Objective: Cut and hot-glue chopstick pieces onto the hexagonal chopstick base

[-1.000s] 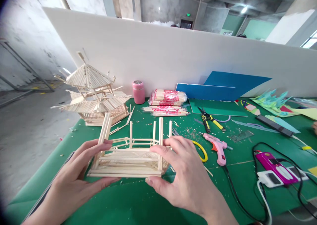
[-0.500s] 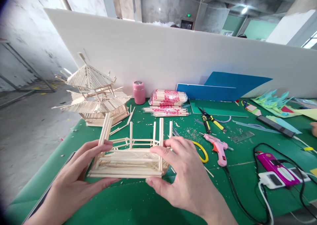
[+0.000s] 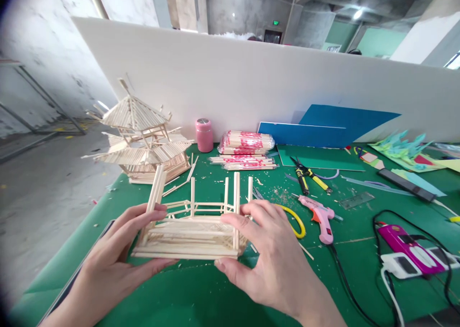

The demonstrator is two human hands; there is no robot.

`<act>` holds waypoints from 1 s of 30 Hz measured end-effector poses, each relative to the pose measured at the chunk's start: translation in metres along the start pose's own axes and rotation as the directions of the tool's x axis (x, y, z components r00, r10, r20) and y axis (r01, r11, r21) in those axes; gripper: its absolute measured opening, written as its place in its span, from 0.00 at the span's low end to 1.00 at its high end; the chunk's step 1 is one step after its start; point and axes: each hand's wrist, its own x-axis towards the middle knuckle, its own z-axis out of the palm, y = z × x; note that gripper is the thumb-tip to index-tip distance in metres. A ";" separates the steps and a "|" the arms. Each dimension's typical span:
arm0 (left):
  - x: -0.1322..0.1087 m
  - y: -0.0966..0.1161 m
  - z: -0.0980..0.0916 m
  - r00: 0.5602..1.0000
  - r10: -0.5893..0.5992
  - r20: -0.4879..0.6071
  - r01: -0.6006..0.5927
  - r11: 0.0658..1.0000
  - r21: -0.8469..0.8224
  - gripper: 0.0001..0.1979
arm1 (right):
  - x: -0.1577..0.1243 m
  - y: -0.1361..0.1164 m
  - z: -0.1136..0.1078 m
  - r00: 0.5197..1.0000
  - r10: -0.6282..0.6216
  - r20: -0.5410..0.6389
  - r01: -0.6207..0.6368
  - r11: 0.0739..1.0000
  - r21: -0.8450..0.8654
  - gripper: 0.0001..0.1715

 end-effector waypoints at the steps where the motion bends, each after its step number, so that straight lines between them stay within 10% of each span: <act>1: 0.000 0.000 0.000 1.000 0.000 0.003 0.000 1.000 -0.009 0.25 | 0.000 0.000 0.000 1.000 0.000 0.003 0.000 1.000 -0.011 0.26; 22: -0.001 0.005 -0.002 0.999 -0.013 0.031 0.015 0.998 -0.056 0.24 | -0.003 0.003 0.004 0.998 -0.040 -0.042 0.037 0.996 -0.081 0.31; 30: -0.003 0.005 -0.002 0.998 -0.045 0.039 0.046 0.998 -0.043 0.22 | -0.007 0.002 0.006 0.992 0.122 -0.026 -0.120 0.990 0.068 0.44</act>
